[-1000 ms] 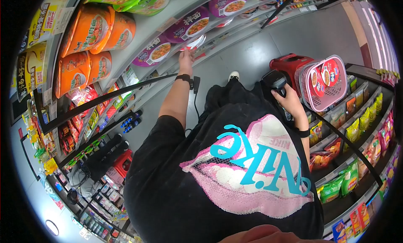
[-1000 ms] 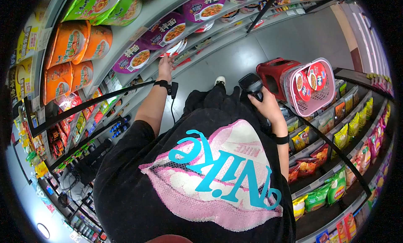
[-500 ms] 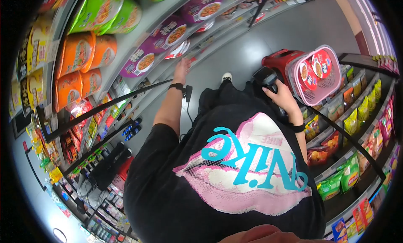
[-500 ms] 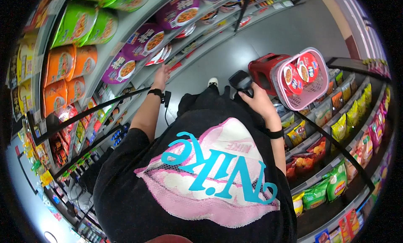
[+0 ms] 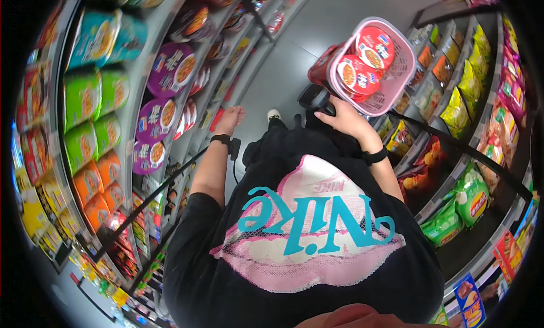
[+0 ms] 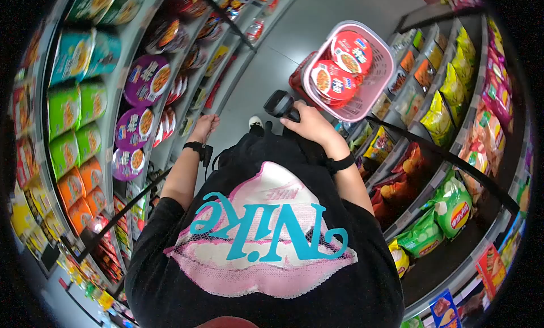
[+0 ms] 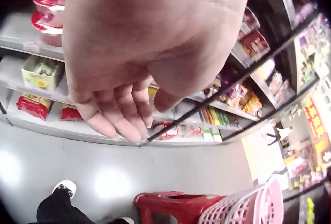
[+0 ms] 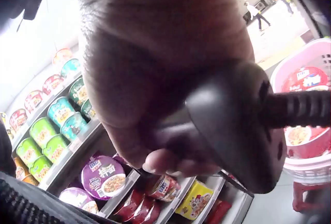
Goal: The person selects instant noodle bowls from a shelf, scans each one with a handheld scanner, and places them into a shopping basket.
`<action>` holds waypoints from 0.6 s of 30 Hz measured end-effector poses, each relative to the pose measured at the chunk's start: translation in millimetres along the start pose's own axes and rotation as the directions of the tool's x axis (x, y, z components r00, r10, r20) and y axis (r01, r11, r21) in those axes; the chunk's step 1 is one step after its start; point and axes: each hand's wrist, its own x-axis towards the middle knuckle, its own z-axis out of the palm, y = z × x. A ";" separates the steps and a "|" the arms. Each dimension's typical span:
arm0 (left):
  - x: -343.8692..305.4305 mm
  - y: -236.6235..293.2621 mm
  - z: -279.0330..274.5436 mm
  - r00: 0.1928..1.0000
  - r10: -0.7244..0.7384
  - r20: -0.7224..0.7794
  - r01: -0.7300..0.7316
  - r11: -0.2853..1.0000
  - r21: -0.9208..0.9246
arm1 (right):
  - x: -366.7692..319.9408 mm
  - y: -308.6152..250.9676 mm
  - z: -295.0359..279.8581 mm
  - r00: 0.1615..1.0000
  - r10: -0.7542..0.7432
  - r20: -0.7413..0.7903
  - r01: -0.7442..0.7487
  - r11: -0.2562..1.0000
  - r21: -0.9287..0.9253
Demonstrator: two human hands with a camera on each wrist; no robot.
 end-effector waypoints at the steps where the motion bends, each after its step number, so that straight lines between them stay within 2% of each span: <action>1: 7.9 12.2 8.8 0.999 0.035 0.038 -0.038 0.997 0.072 | 0.2 5.3 -8.1 1.000 0.001 -0.018 -0.001 1.000 0.011; 2: 16.5 23.5 19.8 0.998 0.031 0.051 -0.036 0.995 0.094 | 0.3 10.7 -15.7 0.999 0.003 -0.037 -0.002 1.000 0.023; 4: 19.4 56.0 47.2 0.980 0.148 0.131 -0.167 0.975 0.145 | 1.9 24.1 -25.2 0.998 0.009 -0.069 -0.005 0.998 0.056; 7: 23.5 111.0 107.7 0.965 0.189 0.181 -0.228 0.947 0.227 | -5.4 36.8 -49.5 0.986 0.064 -0.157 -0.039 0.987 0.155; 8: 22.2 132.8 131.2 0.945 0.201 0.258 -0.270 0.925 0.267 | -9.3 42.9 -55.4 0.983 0.065 -0.170 -0.016 0.960 0.279; 9: 20.3 150.0 155.5 0.919 0.209 0.334 -0.313 0.903 0.294 | -13.2 46.8 -61.7 0.981 0.077 -0.176 -0.022 0.956 0.291; 11: 22.6 169.3 190.8 0.908 0.170 0.384 -0.312 0.884 0.348 | -20.8 52.3 -70.5 0.973 0.169 -0.160 -0.108 0.937 0.332; 13: 18.6 190.1 223.4 0.892 0.129 0.434 -0.319 0.859 0.400 | -26.0 67.9 -71.6 0.962 0.177 -0.210 -0.097 0.935 0.342; 16: 23.8 210.0 262.4 0.843 0.083 0.532 -0.416 0.728 0.545 | -36.4 80.7 -76.9 0.939 0.206 -0.274 -0.077 0.906 0.416; 17: 34.2 210.9 273.1 0.839 0.072 0.540 -0.419 0.718 0.556 | -39.7 85.3 -78.3 0.934 0.218 -0.282 -0.081 0.899 0.430; 18: 40.5 215.8 284.2 0.868 0.028 0.496 -0.385 0.669 0.636 | -42.0 88.7 -80.3 0.926 0.272 -0.263 -0.133 0.885 0.446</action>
